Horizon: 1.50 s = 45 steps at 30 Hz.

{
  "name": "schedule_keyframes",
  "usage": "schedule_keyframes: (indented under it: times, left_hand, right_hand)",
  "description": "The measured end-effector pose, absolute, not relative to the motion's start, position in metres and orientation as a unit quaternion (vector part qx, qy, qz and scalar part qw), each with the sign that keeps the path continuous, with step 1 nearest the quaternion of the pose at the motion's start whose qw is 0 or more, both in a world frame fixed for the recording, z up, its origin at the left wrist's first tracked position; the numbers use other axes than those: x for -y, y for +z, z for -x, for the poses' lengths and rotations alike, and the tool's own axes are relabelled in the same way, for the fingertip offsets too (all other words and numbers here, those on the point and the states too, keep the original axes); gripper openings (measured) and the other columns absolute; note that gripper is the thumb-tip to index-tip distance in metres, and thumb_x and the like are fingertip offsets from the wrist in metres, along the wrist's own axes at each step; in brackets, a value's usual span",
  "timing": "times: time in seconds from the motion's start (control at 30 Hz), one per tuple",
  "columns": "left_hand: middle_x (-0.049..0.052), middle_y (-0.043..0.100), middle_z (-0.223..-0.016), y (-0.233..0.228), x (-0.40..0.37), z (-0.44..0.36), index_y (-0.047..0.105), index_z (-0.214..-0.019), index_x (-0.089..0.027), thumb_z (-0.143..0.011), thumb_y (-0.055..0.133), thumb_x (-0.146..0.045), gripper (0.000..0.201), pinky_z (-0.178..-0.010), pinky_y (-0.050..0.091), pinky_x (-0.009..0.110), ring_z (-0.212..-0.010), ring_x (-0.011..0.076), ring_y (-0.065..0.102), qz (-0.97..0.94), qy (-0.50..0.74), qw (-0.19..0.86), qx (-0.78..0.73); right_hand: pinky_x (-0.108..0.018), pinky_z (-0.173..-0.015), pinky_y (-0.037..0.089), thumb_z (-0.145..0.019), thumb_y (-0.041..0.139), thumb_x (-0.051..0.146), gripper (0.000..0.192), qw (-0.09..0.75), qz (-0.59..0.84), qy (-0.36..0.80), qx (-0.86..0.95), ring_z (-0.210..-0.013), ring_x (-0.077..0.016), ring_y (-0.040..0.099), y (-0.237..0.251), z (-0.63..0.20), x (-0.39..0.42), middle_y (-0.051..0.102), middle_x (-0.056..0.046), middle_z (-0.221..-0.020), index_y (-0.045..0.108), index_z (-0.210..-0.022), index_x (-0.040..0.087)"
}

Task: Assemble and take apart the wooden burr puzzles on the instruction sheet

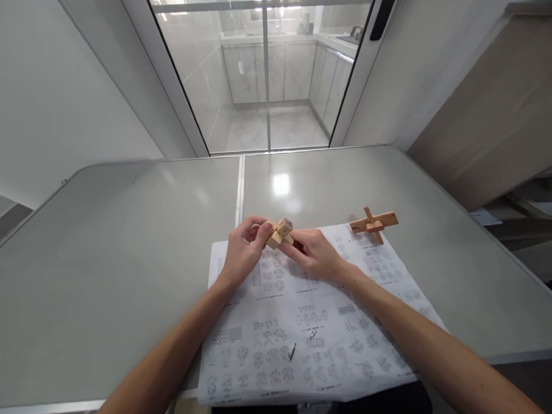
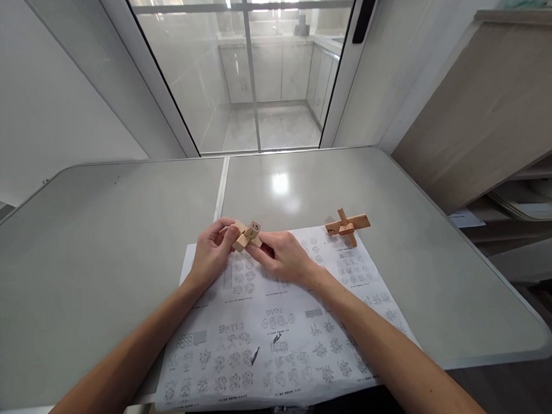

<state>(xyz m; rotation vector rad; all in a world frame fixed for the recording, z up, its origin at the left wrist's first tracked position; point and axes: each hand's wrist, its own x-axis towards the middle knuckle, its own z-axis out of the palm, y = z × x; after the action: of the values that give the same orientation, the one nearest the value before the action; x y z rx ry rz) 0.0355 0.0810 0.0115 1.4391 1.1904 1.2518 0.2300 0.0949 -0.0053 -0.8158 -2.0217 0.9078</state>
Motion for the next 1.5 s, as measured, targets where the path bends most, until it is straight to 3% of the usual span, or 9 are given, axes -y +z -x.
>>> schedule_keyframes:
  times: [0.3, 0.43, 0.57, 0.7, 0.83, 1.0, 1.1, 1.23, 1.5]
  left_hand:
    - [0.0, 0.067, -0.077, 0.0104, -0.0806, -0.0347, 0.068, -0.094, -0.02, -0.094, 0.072, -0.064, 0.044, -0.062, 0.047, 0.025, -0.067, 0.0135, 0.06, -0.555, 0.502, 0.456, -0.481]
    - [0.002, 0.069, -0.08, 0.0105, -0.0814, -0.033, 0.071, -0.113, -0.022, -0.097, 0.061, -0.072, 0.054, -0.066, 0.051, 0.029, -0.067, 0.0149, 0.06, -0.564, 0.497, 0.452, -0.48]
    - [0.009, 0.075, -0.123, 0.0087, -0.0811, -0.0294, 0.063, -0.142, -0.028, -0.094, 0.067, -0.07, 0.064, -0.096, 0.056, 0.039, -0.105, 0.0244, 0.07, -0.624, 0.466, 0.449, -0.438]
    - [0.008, 0.067, -0.146, 0.0069, -0.08, -0.0272, 0.058, -0.15, -0.033, -0.091, 0.078, -0.059, 0.067, -0.121, 0.044, 0.048, -0.139, 0.032, 0.059, -0.655, 0.427, 0.47, -0.41]
    - [0.008, 0.07, -0.139, 0.0061, -0.0811, -0.027, 0.062, -0.143, -0.032, -0.088, 0.084, -0.051, 0.062, -0.117, 0.048, 0.047, -0.133, 0.0308, 0.063, -0.648, 0.436, 0.478, -0.402]
    - [0.007, 0.071, -0.131, 0.0043, -0.0829, -0.0295, 0.062, -0.135, -0.03, -0.083, 0.09, -0.045, 0.061, -0.11, 0.053, 0.045, -0.125, 0.0283, 0.067, -0.629, 0.481, 0.424, -0.44]
    - [0.006, 0.071, -0.133, 0.0039, -0.082, -0.0319, 0.061, -0.132, -0.03, -0.079, 0.093, -0.042, 0.064, -0.109, 0.053, 0.045, -0.125, 0.0278, 0.067, -0.63, 0.486, 0.381, -0.471]
    - [0.006, 0.07, -0.134, 0.0046, -0.0798, -0.0345, 0.061, -0.131, -0.03, -0.076, 0.096, -0.042, 0.066, -0.103, 0.056, 0.044, -0.117, 0.0269, 0.069, -0.663, 0.461, 0.324, -0.494]
    - [0.004, 0.077, -0.12, 0.0068, -0.0776, -0.0346, 0.062, -0.125, -0.028, -0.075, 0.096, -0.046, 0.063, -0.1, 0.058, 0.042, -0.113, 0.026, 0.072, -0.694, 0.432, 0.312, -0.484]
  right_hand:
    - [-0.03, -0.055, 0.029, -0.108, 0.053, 0.038, 0.041, 0.4, 0.32, 0.332, 0.792, -0.055, -0.0116, 0.032, -0.0102, -0.228, -0.0941, 0.038, 0.005, -0.063, 0.034, -0.074, 0.024]
    - [-0.03, -0.054, 0.029, -0.109, 0.053, 0.042, 0.04, 0.416, 0.324, 0.343, 0.777, -0.055, -0.0119, 0.033, -0.0133, -0.2283, -0.0952, 0.04, 0.005, -0.064, 0.039, -0.075, 0.024]
    - [-0.029, -0.054, 0.029, -0.108, 0.056, 0.044, 0.037, 0.417, 0.339, 0.375, 0.756, -0.055, -0.0122, 0.034, -0.0142, -0.2296, -0.0963, 0.04, 0.005, -0.064, 0.048, -0.079, 0.023]
    - [-0.029, -0.054, 0.031, -0.106, 0.058, 0.041, 0.029, 0.399, 0.343, 0.393, 0.754, -0.057, -0.0127, 0.037, -0.0139, -0.2311, -0.097, 0.044, 0.004, -0.066, 0.058, -0.084, 0.022]
    - [-0.029, -0.056, 0.035, -0.107, 0.056, 0.041, 0.023, 0.374, 0.342, 0.411, 0.758, -0.059, -0.0134, 0.04, -0.0133, -0.2319, -0.0967, 0.049, 0.004, -0.069, 0.064, -0.096, 0.022]
    - [-0.032, -0.066, 0.048, -0.106, 0.055, 0.043, 0.028, 0.421, 0.346, 0.427, 0.721, -0.076, -0.0186, 0.06, -0.0117, -0.2314, -0.0952, 0.066, -0.003, -0.093, 0.057, -0.128, 0.026]
    - [-0.033, -0.07, 0.05, -0.107, 0.053, 0.046, 0.024, 0.465, 0.356, 0.407, 0.701, -0.075, -0.0182, 0.062, -0.0109, -0.2311, -0.0962, 0.065, -0.001, -0.089, 0.059, -0.117, 0.025]
    - [-0.03, -0.06, 0.045, -0.106, 0.057, 0.054, 0.03, 0.471, 0.387, 0.421, 0.671, -0.063, -0.0158, 0.055, -0.01, -0.2313, -0.099, 0.055, 0.005, -0.071, 0.058, -0.113, 0.025]
    - [-0.032, -0.065, 0.05, -0.105, 0.058, 0.061, 0.037, 0.463, 0.372, 0.446, 0.669, -0.076, -0.0188, 0.066, -0.0083, -0.2313, -0.0979, 0.07, -0.003, -0.087, 0.062, -0.099, 0.024]
